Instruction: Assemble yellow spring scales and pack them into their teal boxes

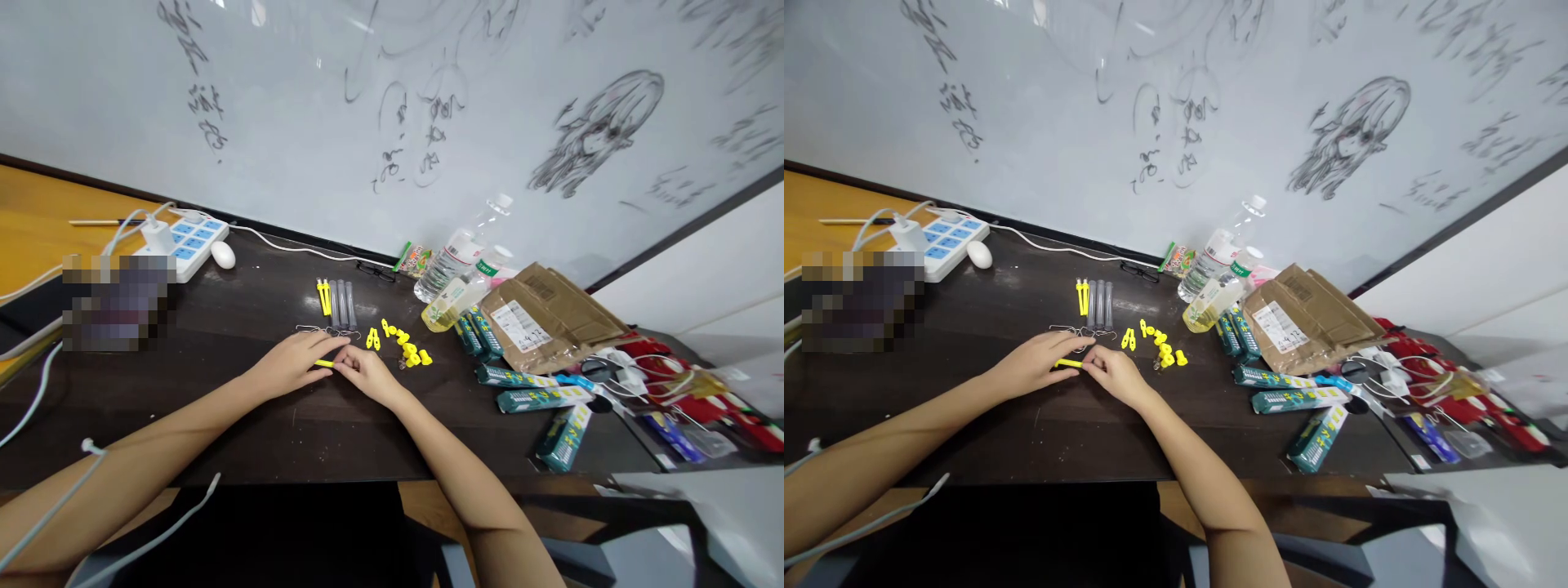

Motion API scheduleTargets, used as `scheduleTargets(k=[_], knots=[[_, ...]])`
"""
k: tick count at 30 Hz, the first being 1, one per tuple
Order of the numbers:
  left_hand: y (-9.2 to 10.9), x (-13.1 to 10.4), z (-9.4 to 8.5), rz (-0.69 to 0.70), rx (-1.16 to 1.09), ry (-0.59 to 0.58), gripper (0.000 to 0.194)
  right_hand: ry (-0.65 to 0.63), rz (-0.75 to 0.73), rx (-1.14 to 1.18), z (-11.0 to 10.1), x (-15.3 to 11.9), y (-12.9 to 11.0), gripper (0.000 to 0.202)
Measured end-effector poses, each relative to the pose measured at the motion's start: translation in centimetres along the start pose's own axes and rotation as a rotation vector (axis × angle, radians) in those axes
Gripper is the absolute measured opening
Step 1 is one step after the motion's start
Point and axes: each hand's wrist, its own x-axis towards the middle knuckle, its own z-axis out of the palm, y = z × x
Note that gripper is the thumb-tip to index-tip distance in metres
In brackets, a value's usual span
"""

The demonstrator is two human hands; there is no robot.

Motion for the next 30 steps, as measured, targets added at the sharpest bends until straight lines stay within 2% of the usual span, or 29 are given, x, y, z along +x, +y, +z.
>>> scheduleTargets(k=[2, 4, 6, 7, 9, 11, 13, 17, 21, 30], knots=[[0.3, 0.1, -0.3, -0.028, 0.023, 0.161, 0.054, 0.032, 0.047, 0.189, 0.1, 0.3, 0.3, 0.021], [0.5, 0.2, -0.6, -0.118, -0.006, 0.362, 0.061, 0.073, 0.112, 0.39, -0.1, 0.6, 0.6, 0.026], [0.3, 0.3, -0.6, -0.222, -0.128, 0.532, 0.065, 0.111, 0.171, 0.568, -0.3, 0.8, 0.7, 0.03], [0.1, 0.3, -0.6, -0.265, -0.223, 0.575, 0.064, 0.123, 0.187, 0.642, -0.4, 0.9, 0.7, 0.031], [-0.4, 0.5, -0.3, -0.325, -0.445, 0.555, 0.056, 0.128, 0.185, 0.755, -0.4, 1.0, 0.6, 0.032], [-0.8, 0.6, 0.2, -0.358, -0.651, 0.449, 0.045, 0.102, 0.148, 0.811, -0.2, 0.9, 0.3, 0.033], [-0.8, 0.7, 0.7, -0.382, -0.768, 0.383, 0.043, 0.038, 0.114, 0.833, 0.2, 0.8, 0.1, 0.032], [-0.1, 0.7, 0.9, -0.421, -0.852, 0.353, 0.034, -0.123, 0.103, 0.838, 1.0, 0.5, -0.2, 0.033], [0.3, 0.7, 0.6, -0.419, -0.9, 0.315, 0.033, -0.207, 0.095, 0.828, 1.1, 0.3, -0.2, 0.033], [0.0, 0.9, 0.3, -0.523, -0.981, 0.288, 0.043, -0.28, 0.092, 0.793, 0.9, 0.2, -0.5, 0.031]])
